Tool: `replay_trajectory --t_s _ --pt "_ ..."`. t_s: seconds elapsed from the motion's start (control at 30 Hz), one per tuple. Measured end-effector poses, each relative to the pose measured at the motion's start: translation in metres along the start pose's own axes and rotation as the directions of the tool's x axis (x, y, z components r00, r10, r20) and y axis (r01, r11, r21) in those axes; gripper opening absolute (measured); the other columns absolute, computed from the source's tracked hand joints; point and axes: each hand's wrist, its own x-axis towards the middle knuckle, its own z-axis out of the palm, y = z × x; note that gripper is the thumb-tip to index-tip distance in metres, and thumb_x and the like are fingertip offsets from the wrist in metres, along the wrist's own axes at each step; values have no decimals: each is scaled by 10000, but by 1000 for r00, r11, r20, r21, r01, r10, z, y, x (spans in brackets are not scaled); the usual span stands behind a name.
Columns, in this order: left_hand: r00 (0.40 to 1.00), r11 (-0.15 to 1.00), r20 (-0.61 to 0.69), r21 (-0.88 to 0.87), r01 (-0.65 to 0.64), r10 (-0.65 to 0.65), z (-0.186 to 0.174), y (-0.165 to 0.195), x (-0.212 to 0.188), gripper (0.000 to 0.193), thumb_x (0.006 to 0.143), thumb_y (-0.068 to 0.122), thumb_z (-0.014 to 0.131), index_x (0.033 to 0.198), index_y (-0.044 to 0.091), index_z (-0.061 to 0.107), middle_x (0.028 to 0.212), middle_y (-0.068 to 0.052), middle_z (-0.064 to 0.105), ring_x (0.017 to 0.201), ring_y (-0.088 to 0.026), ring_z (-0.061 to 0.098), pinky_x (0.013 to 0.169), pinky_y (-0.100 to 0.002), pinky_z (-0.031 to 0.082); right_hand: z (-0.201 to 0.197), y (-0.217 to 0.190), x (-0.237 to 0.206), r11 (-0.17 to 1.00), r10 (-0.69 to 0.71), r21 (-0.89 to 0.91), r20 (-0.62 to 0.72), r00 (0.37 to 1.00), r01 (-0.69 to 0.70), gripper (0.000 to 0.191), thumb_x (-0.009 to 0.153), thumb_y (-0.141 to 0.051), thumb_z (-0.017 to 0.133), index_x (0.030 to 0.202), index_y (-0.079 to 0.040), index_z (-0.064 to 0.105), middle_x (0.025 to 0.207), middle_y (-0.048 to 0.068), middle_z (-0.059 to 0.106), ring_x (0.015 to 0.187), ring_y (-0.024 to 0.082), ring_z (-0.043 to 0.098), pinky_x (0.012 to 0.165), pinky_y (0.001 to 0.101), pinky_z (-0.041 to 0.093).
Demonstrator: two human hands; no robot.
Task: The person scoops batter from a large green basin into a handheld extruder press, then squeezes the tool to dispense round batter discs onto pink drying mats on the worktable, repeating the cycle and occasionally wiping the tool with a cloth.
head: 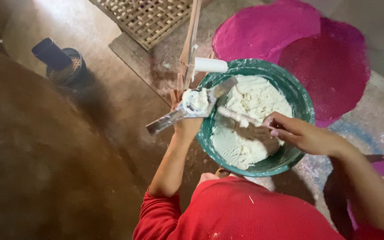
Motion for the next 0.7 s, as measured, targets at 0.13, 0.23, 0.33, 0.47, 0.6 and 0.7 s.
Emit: replay_trajectory --t_s 0.13,0.23,0.33,0.47,0.6,0.7 --pt "966 996 -244 -60 72 -85 2 40 18 464 830 415 765 1132 68 699 1444 -328 485 1040 -420 534 887 -476 517 25 -4 4 990 92 133 -409 908 -40 336 1037 -222 523 1330 -99 632 708 100 650 594 183 581 569 377 511" --pt "974 979 -177 -176 107 -139 14 58 23 519 848 340 737 1222 19 576 1413 -303 491 1098 -403 546 887 -458 546 63 6 29 986 -127 -165 -652 748 24 359 1031 -195 565 1340 -33 647 689 198 686 589 169 657 574 367 509" --pt "969 903 -42 -376 209 -242 35 61 21 728 865 271 685 1488 -35 468 1310 -244 507 1140 -381 556 900 -467 550 93 22 34 995 -98 -53 -699 709 85 381 1021 -161 577 1382 -41 600 709 265 653 527 225 638 549 372 499" --pt "958 974 190 -36 225 -214 64 57 25 353 965 230 662 1277 90 575 1356 -126 528 1165 -362 531 998 -492 520 110 30 17 984 -160 -45 -638 753 170 406 1015 -117 576 1416 -51 587 678 193 632 571 169 608 543 325 489" --pt "999 980 -8 -196 32 -34 68 51 24 450 887 266 694 1289 94 589 1445 -125 476 1231 -414 476 984 -531 486 90 23 -2 972 -101 135 -492 865 190 455 994 -152 556 1445 -105 588 634 40 646 517 103 543 495 280 470" --pt "998 992 6 -104 67 -67 58 51 20 581 849 233 693 1384 101 508 1573 -257 390 1229 -439 464 972 -512 487 40 28 -10 969 121 247 -442 889 -9 440 1023 -252 543 1443 -159 634 607 46 546 499 117 455 479 298 401"
